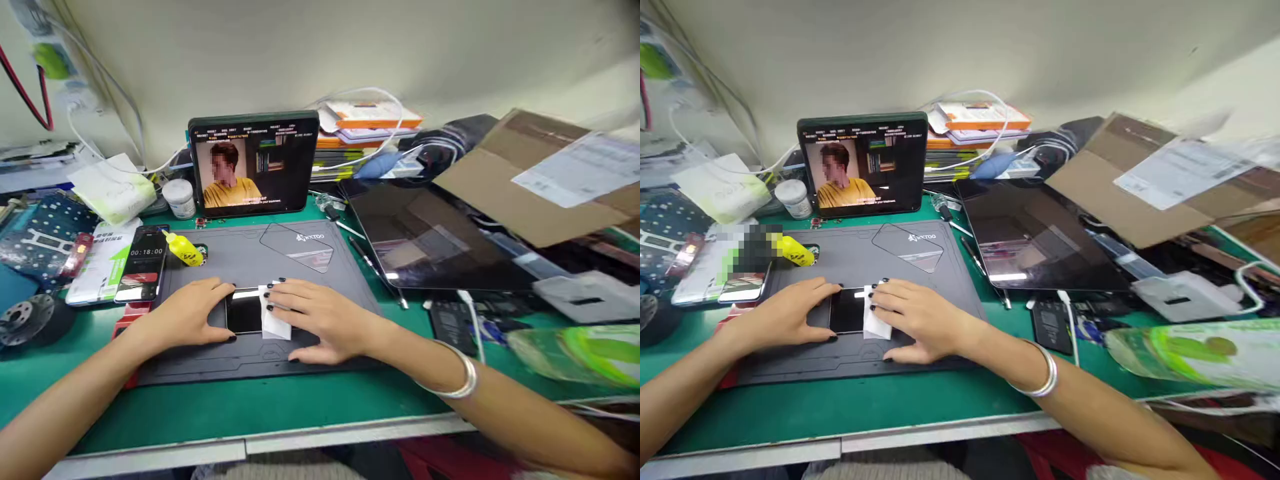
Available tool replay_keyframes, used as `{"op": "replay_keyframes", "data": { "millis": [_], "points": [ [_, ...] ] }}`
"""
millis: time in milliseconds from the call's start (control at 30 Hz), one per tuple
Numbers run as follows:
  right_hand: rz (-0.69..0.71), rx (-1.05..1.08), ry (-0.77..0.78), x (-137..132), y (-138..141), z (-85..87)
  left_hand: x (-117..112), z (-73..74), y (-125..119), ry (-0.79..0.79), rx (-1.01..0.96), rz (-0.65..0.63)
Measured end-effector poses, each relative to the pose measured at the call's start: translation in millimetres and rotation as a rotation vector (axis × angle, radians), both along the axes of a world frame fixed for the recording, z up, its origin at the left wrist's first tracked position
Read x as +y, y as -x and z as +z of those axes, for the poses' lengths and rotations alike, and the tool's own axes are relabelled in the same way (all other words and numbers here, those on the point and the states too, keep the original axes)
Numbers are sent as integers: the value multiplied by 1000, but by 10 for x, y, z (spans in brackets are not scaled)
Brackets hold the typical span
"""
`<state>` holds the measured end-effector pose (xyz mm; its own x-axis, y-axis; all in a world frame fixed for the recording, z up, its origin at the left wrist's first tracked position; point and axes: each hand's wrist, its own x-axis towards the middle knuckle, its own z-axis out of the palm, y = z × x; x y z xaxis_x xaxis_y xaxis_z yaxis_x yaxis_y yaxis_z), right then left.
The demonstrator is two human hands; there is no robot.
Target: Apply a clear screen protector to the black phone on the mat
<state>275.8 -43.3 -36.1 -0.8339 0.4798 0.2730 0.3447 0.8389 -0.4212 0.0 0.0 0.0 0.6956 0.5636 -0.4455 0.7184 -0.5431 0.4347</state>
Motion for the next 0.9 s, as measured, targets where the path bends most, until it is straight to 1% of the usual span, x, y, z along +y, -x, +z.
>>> {"op": "replay_keyframes", "data": {
  "millis": [133, 300, 467, 633, 800, 900],
  "points": [
    [-20, -58, 56, -52, -12, 58, -25, -66, -7, -13, -65, 14],
    [55, -124, 64, -124, 3, 114, 2, -126, 31, -56, -137, -7],
    [-49, -205, 16, -127, 55, 130, 12, -154, 108, -72, -142, -10],
    [16, -288, 99, -166, 116, 149, 11, -175, 124, -83, -148, -28],
    [-90, -403, 137, -155, 90, 161, 11, -182, 121, -86, -128, -27],
    [0, -349, 128, -177, 91, 155, 10, -175, 121, -93, -130, -37]
  ]
}}
